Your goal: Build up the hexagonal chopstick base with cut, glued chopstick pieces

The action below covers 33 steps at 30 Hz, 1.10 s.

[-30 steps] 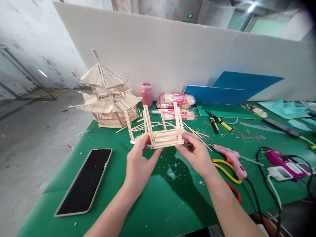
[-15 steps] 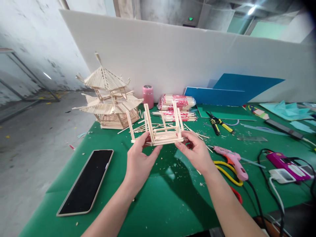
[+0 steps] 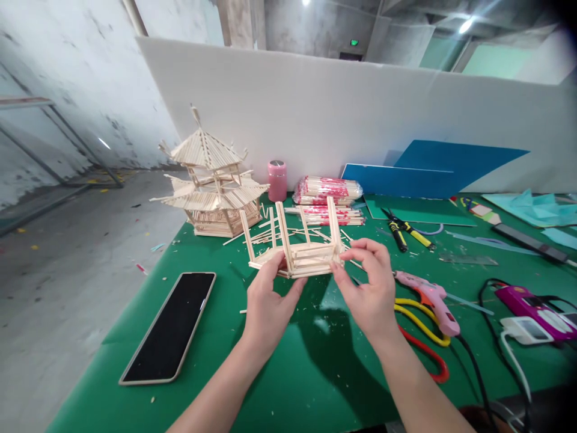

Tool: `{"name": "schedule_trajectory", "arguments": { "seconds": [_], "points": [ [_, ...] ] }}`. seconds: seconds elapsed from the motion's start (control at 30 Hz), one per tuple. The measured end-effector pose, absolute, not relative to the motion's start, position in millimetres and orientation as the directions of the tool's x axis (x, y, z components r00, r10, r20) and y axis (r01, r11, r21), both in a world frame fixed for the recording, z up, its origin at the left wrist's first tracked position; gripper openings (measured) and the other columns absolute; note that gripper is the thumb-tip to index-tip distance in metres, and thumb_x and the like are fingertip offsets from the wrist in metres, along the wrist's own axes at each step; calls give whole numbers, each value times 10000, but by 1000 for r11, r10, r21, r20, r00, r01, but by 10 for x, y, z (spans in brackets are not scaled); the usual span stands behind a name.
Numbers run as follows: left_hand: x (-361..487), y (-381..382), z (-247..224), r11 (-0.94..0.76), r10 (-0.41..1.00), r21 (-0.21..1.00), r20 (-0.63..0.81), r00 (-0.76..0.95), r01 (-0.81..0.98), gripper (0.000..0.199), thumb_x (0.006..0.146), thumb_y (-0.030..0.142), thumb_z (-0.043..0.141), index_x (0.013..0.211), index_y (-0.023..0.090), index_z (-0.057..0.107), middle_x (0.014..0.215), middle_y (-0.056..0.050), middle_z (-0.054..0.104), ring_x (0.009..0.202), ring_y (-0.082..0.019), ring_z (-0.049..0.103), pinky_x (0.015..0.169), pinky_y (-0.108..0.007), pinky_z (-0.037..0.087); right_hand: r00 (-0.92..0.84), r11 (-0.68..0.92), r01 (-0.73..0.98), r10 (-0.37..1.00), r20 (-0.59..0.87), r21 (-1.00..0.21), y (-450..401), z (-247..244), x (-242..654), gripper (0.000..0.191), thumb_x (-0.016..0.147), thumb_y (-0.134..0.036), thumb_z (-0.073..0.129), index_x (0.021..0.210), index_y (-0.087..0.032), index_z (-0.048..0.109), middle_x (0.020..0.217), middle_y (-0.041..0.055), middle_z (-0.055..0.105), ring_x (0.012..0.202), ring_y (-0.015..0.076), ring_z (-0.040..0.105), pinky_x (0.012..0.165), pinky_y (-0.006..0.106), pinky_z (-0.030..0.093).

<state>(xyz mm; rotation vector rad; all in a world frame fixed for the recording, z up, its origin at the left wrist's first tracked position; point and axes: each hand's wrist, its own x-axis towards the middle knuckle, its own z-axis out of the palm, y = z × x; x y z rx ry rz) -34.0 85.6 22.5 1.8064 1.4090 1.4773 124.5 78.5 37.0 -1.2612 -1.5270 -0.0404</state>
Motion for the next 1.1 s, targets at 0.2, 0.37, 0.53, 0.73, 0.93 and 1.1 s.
{"name": "schedule_trajectory", "arguments": {
  "seconds": [0.2, 0.37, 0.53, 0.73, 0.93, 1.1],
  "points": [
    [-303, 825, 203, -400, 872, 787, 485, -70, 469, 366, 710, 241, 625, 1056, 166, 534, 951, -63, 656, 818, -181, 617, 746, -320, 511, 37, 389, 847, 637, 770, -363, 771, 365, 1197, 130, 746, -235, 598, 865, -233, 650, 1079, 68, 490, 820, 200, 467, 769, 383, 433],
    [-298, 814, 198, -399, 867, 782, 492, -81, 479, 366, 700, 245, 631, 1045, 166, 538, 934, -63, 661, 801, -185, 622, 729, -320, 515, 13, 366, 875, 638, 770, -318, 808, 403, 1171, 119, 757, -251, 574, 842, -218, 652, 1085, 74, 485, 869, 221, 456, 797, 401, 422],
    [-297, 813, 188, -403, 865, 781, 496, -81, 477, 369, 705, 253, 626, 1052, 172, 531, 942, -62, 660, 809, -189, 623, 731, -324, 512, 7, 387, 858, 649, 761, -338, 815, 424, 1137, 96, 781, -220, 548, 823, -227, 634, 1113, 65, 471, 956, 238, 443, 832, 406, 400],
    [-327, 745, 77, -432, 843, 713, 536, -33, 552, 355, 720, 218, 615, 1054, 181, 503, 911, -45, 642, 772, -169, 607, 703, -291, 500, 158, 459, 658, 691, 705, -597, 662, 384, 1289, 86, 837, -216, 467, 817, -193, 547, 1078, 92, 485, 1031, 225, 456, 865, 384, 368],
    [-375, 575, -60, -475, 812, 539, 572, 111, 695, 184, 723, 194, 598, 884, 184, 509, 863, -51, 581, 798, -189, 563, 687, -299, 478, 534, 291, 303, 737, 415, -907, 479, 128, 1680, 142, 889, -345, 395, 846, -225, 460, 594, -49, 412, 508, 101, 411, 491, 227, 354],
    [-387, 462, -212, -429, 851, 471, 497, 170, 770, 104, 697, 193, 613, 752, 190, 525, 908, -77, 568, 889, -252, 519, 747, -387, 441, 293, 153, 359, 918, 266, -921, 257, -151, 1659, 238, 820, -333, 524, 1021, -206, 544, 801, 35, 584, 668, 148, 541, 564, 255, 440]
  ]
}}
